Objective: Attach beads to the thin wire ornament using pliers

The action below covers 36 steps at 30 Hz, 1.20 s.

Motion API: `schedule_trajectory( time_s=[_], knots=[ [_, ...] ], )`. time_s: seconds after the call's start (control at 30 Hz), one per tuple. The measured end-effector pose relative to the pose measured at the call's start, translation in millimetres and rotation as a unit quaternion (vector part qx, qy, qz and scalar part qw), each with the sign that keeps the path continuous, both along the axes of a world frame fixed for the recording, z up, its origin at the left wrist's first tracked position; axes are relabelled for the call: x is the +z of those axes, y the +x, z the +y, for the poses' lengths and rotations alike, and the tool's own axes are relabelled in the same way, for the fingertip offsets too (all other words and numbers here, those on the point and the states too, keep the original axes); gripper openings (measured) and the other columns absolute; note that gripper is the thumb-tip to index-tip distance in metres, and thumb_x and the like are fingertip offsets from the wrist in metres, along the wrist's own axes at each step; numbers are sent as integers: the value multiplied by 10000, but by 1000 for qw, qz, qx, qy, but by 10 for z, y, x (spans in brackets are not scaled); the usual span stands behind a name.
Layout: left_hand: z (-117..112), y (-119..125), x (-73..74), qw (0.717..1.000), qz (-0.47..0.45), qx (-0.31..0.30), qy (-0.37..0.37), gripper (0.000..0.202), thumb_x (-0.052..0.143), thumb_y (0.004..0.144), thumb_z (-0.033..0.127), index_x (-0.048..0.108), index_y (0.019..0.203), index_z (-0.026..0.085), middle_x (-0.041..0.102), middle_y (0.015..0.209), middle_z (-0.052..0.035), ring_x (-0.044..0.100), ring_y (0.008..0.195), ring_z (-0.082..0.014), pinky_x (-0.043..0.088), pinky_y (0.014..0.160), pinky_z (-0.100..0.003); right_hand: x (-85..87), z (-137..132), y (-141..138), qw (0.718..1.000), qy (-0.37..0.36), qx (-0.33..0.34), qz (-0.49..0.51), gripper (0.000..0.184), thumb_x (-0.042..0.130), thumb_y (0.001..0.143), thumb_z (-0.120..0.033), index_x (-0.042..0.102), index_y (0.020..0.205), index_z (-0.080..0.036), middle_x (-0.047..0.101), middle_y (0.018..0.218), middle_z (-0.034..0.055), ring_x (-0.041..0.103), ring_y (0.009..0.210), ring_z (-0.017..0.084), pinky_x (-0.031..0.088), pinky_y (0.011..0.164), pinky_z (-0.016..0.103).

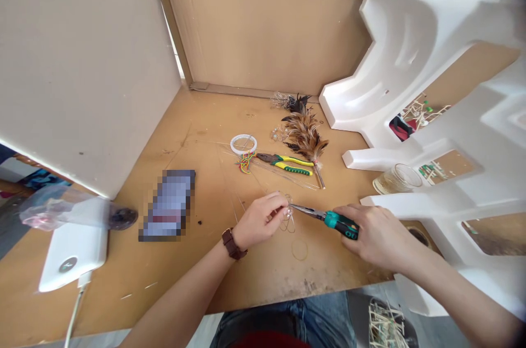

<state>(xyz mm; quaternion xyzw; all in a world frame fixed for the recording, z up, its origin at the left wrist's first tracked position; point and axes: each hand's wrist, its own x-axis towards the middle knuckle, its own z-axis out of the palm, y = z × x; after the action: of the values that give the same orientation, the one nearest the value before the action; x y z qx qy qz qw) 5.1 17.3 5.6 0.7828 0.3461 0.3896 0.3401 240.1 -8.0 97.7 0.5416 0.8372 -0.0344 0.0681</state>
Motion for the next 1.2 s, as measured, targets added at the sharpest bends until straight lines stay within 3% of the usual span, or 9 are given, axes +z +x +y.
schedule_trajectory(
  time_s=[0.17, 0.37, 0.5, 0.67, 0.77, 0.9, 1.0, 1.1, 1.2],
  knots=[
    [-8, 6, 4, 997, 74, -8, 34, 158, 378, 852, 137, 478, 734, 169, 491, 707, -12, 453, 667, -127, 363, 651, -239, 165, 34, -55, 996, 24, 26, -84, 262, 551, 667, -278, 631, 912, -227, 642, 727, 39, 587, 623, 195, 307, 540, 280],
    [16, 12, -48, 994, 98, 40, -9, 147, 407, 834, 151, 480, 709, 175, 473, 672, 10, 445, 595, -110, 342, 566, -218, 131, 61, -218, 992, 39, 14, -122, 231, 556, 700, -306, 613, 903, -212, 618, 756, 59, 592, 665, 219, 279, 530, 285],
    [42, 39, -144, 993, 48, 79, -71, 146, 421, 841, 191, 525, 740, 177, 542, 693, 1, 504, 628, -114, 377, 583, -214, -16, 79, -176, 995, 17, -11, -93, 320, 543, 694, -295, 592, 1004, -233, 621, 837, 58, 595, 773, 242, 319, 592, 297],
    [70, 84, -282, 978, -51, 98, -178, 152, 460, 832, 265, 550, 747, 176, 606, 698, -12, 566, 652, -126, 428, 602, -225, -300, 58, -17, 996, -5, -66, -53, 330, 497, 717, -284, 579, 1033, -238, 628, 862, 45, 596, 741, 214, 328, 611, 291],
    [99, 83, -282, 946, -145, 94, -274, 163, 520, 791, 323, 551, 760, 166, 620, 701, -20, 591, 647, -135, 455, 568, -227, -496, 40, 59, 993, -1, -113, -43, 291, 472, 757, -352, 582, 995, -227, 628, 879, 53, 601, 719, 208, 323, 589, 285],
    [157, 34, -226, 889, -262, 98, -362, 196, 582, 731, 343, 532, 728, 153, 606, 700, -12, 572, 574, -100, 435, 486, -188, -738, 28, 106, 992, 22, -120, -26, 354, 460, 784, -428, 568, 1047, -217, 621, 897, 73, 591, 791, 225, 339, 610, 289],
    [194, 0, -221, 869, -259, 111, -407, 190, 568, 725, 332, 513, 698, 152, 578, 645, 13, 504, 455, -56, 357, 400, -153, -867, 30, 105, 992, 46, -113, -18, 357, 469, 790, -407, 558, 1073, -209, 613, 919, 81, 573, 850, 234, 356, 661, 298],
    [207, -20, -222, 873, -199, 106, -433, 190, 621, 665, 293, 506, 640, 143, 571, 583, 14, 533, 453, -76, 348, 382, -154, -935, 44, 76, 991, 66, -113, -18, 356, 481, 792, -380, 547, 1091, -198, 603, 937, 91, 555, 884, 238, 359, 699, 307],
    [209, -62, -188, 851, -232, 51, -468, 190, 615, 682, 304, 514, 681, 143, 595, 635, -1, 558, 493, -85, 368, 400, -159, -966, 66, 34, 990, 87, -112, -23, 352, 476, 808, -377, 537, 1098, -185, 590, 954, 102, 538, 908, 240, 354, 733, 317]
  ],
)
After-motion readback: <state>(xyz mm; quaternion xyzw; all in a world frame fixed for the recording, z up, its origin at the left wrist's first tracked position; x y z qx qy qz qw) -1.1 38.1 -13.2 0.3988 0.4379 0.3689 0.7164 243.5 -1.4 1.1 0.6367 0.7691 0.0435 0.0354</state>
